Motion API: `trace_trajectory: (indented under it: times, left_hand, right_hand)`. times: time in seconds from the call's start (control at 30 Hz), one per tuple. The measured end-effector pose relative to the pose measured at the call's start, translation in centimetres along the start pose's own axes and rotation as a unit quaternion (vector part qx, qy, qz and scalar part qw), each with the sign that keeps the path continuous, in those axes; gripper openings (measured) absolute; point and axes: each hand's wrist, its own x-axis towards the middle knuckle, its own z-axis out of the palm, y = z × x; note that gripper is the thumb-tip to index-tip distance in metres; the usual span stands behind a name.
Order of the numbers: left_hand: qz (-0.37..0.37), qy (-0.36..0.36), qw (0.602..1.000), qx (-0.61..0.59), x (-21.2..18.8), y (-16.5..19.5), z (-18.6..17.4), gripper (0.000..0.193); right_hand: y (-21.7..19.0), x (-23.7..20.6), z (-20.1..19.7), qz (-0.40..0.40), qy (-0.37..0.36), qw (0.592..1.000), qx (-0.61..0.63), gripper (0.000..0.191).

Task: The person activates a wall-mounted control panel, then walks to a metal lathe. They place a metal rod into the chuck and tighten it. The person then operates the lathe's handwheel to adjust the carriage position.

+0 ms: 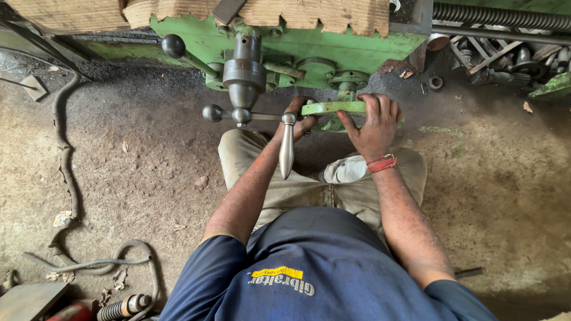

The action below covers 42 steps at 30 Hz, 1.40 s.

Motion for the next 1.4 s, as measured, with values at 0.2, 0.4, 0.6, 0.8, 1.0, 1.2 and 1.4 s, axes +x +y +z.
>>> trace_trajectory:
  times: [0.2, 0.4, 0.6, 0.8, 1.0, 1.2, 1.4]
  left_hand:
    - [0.011, 0.0, 1.0, -0.009, 0.13, -0.3, 0.02, 0.05]
    - [0.017, 0.002, 1.0, -0.009, 0.07, -0.18, 0.02, 0.046]
    - [0.006, 0.002, 1.0, -0.014, 0.22, -0.14, 0.0, 0.048]
    - [-0.001, -0.006, 1.0, -0.028, 0.16, -0.13, 0.0, 0.046]
    - [-0.021, -0.011, 0.999, -0.04, 0.12, -0.05, -0.05, 0.051]
    - [-0.018, -0.014, 0.999, -0.033, 0.21, -0.25, -0.06, 0.051]
    - [-0.014, -0.015, 0.999, -0.034, 0.3, -0.21, -0.15, 0.055]
  right_hand:
    - [-0.21, 0.1, -0.17, 0.0, -0.001, 1.0, -0.007, 0.064]
    - [-0.3, 0.09, -0.09, 0.002, -0.004, 1.0, -0.008, 0.064]
    - [-0.2, 0.12, 0.2, 0.003, -0.003, 1.0, -0.01, 0.064]
    - [-0.09, 0.07, 0.49, 0.002, -0.006, 1.0, -0.013, 0.065]
    - [-0.03, 0.06, 0.63, 0.0, -0.011, 1.0, -0.01, 0.065]
    - [-0.14, 0.2, 0.56, 0.005, -0.019, 1.0, -0.009, 0.066]
    - [-0.31, 0.39, 0.48, -0.001, -0.018, 1.0, -0.007, 0.066]
